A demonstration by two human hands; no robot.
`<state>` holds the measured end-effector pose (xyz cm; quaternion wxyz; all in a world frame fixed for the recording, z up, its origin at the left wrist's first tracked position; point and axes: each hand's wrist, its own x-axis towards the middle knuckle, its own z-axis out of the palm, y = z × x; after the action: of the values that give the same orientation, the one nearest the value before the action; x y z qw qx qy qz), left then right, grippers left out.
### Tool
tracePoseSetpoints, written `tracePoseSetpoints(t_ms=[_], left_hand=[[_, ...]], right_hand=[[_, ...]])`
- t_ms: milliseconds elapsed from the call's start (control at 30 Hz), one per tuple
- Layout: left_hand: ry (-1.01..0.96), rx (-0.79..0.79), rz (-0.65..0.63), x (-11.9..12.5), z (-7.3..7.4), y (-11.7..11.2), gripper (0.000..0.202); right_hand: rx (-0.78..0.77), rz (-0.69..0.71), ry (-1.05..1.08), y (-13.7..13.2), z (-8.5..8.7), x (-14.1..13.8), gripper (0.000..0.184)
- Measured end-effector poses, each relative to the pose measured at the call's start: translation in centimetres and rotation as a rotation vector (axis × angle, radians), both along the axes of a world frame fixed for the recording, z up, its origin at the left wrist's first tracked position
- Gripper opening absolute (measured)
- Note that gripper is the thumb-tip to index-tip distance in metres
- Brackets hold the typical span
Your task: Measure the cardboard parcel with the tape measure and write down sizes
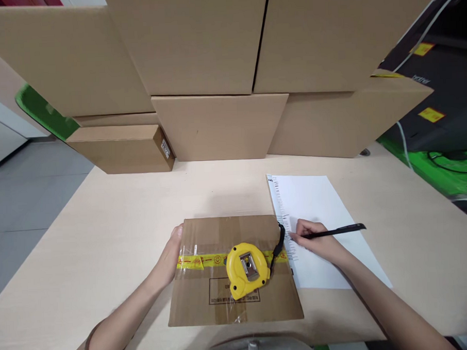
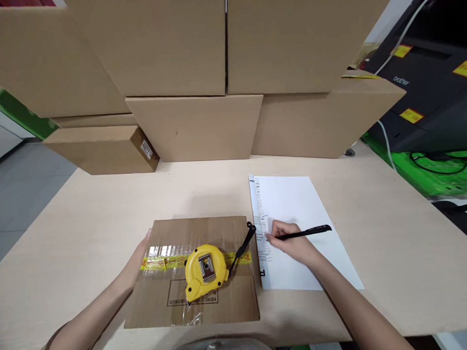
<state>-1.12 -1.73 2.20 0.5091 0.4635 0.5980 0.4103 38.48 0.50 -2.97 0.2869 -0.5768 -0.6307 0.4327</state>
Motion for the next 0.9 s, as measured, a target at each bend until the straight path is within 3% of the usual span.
tracePoseSetpoints(t_ms=[133,333,900], left_hand=[[0.073,0.021,-0.047,-0.33,-0.54,0.03,0.057],[0.019,-0.009,-0.065,-0.54,-0.96,0.14,0.067],[0.095,0.016,-0.087,-0.51,-0.97,0.13,0.065]], right_hand=[[0.007,-0.001,-0.005,0.02,-0.10,0.06,0.053],[0.013,0.010,-0.015,0.03,-0.34,0.11,0.051],[0.052,0.015,-0.037,0.10,-0.36,0.32,0.044]])
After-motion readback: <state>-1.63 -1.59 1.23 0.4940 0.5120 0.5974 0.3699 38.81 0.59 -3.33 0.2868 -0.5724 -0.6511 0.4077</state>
